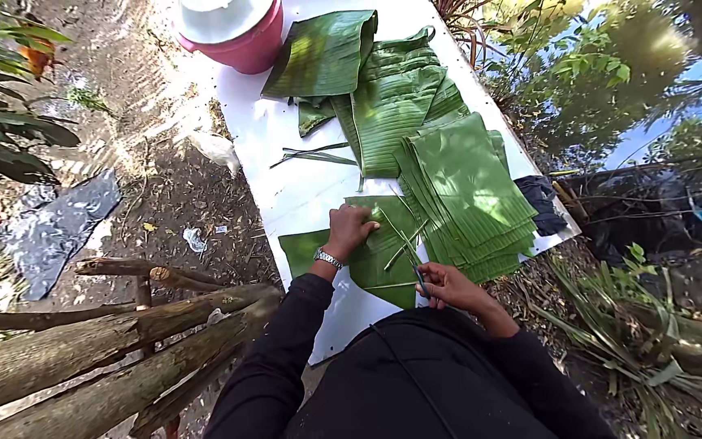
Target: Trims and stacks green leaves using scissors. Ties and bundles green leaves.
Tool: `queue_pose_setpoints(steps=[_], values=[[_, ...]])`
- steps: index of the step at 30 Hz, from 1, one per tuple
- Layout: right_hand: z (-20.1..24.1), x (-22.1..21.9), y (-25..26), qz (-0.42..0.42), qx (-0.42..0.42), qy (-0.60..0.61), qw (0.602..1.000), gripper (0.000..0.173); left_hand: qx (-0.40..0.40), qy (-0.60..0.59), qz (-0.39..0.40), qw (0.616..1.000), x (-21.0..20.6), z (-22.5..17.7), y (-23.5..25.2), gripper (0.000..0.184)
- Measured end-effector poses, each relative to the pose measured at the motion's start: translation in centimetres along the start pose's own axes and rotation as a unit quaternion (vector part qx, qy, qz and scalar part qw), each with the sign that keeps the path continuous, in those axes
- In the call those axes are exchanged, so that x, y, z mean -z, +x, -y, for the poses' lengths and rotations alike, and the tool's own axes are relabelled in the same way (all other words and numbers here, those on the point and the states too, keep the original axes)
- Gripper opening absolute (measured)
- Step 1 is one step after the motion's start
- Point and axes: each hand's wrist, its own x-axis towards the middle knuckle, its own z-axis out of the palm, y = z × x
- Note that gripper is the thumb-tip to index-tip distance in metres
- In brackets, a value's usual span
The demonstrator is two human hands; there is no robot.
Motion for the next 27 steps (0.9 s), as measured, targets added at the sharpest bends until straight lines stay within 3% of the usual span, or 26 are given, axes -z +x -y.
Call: queue_pose_setpoints(steps=[3,10,27], values=[[-0.3,0.3,0.0,0.004,0.0,-0.022,1.0,0.05,-0.003,-0.125,0.013,0.992,0.7,1.0,-0.8,0.029],[-0.2,0.8,0.5,0.009,0.005,-0.026,1.0,0.049,0.011,-0.375,0.077,0.924,1.2,4.1,-0.9,0.021],[0.3,1.1,1.4,0.013,0.068,-0.052,0.996,0.044,0.017,-0.399,0.16,0.903,1.9,4.1,-1.1,0.013]])
